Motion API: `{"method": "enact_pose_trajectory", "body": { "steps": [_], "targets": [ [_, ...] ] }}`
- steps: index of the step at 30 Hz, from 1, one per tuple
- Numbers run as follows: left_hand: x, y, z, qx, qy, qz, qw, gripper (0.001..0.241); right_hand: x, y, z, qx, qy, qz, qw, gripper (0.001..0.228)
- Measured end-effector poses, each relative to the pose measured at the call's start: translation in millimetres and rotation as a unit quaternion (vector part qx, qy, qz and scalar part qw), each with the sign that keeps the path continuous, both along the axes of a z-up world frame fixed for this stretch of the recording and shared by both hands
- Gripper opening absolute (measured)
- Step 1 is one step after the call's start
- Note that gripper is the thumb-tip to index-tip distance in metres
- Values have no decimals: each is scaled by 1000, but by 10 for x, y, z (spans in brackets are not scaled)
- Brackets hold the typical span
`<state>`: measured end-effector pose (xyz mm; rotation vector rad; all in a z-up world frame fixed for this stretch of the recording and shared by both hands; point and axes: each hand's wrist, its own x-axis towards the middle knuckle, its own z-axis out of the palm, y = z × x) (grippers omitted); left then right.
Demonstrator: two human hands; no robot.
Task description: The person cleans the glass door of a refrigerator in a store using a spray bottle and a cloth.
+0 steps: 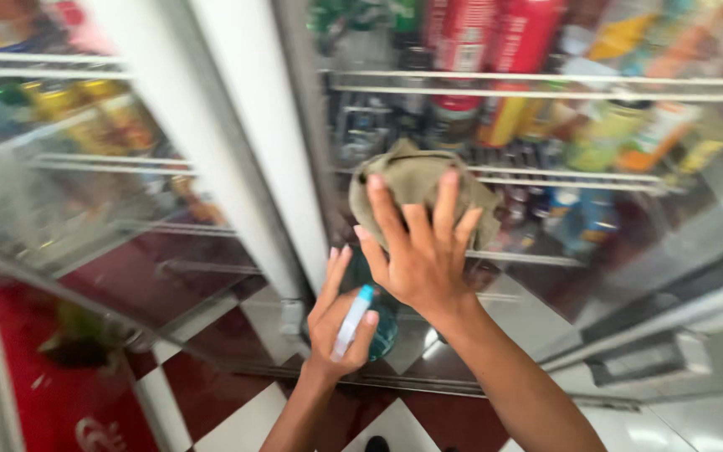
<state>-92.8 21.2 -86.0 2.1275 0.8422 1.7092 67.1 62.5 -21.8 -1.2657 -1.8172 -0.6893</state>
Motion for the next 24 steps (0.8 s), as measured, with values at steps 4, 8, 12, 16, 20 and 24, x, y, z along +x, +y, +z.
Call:
{"method": "enact_pose_trajectory", "body": {
  "steps": [4, 8, 12, 16, 20, 24],
  "targets": [
    [-309, -116, 19, -25, -6, 56, 998, 25, -322, 74, -48, 47, -64, 16, 997, 59],
    [-374, -78, 49, -36, -8, 50, 998, 24, -161, -1, -298, 2, -100, 16, 995, 58],
    [-315, -76, 80, -9, 2, 29, 1000, 21, 108, -104, -574, -55, -108, 44, 992, 56],
    [-317, -81, 128, -22, -7, 32, 999, 20, 190, -141, -469, -25, -39, -28, 999, 60],
    [-290, -94, 139, -15, 14, 26, 999, 20, -69, -58, -131, -11, 22, -45, 999, 68],
    [-153, -91, 37, -7, 28, 42, 999, 23, -228, -17, -44, -18, -6, 1, 1000, 71]
  ]
}}
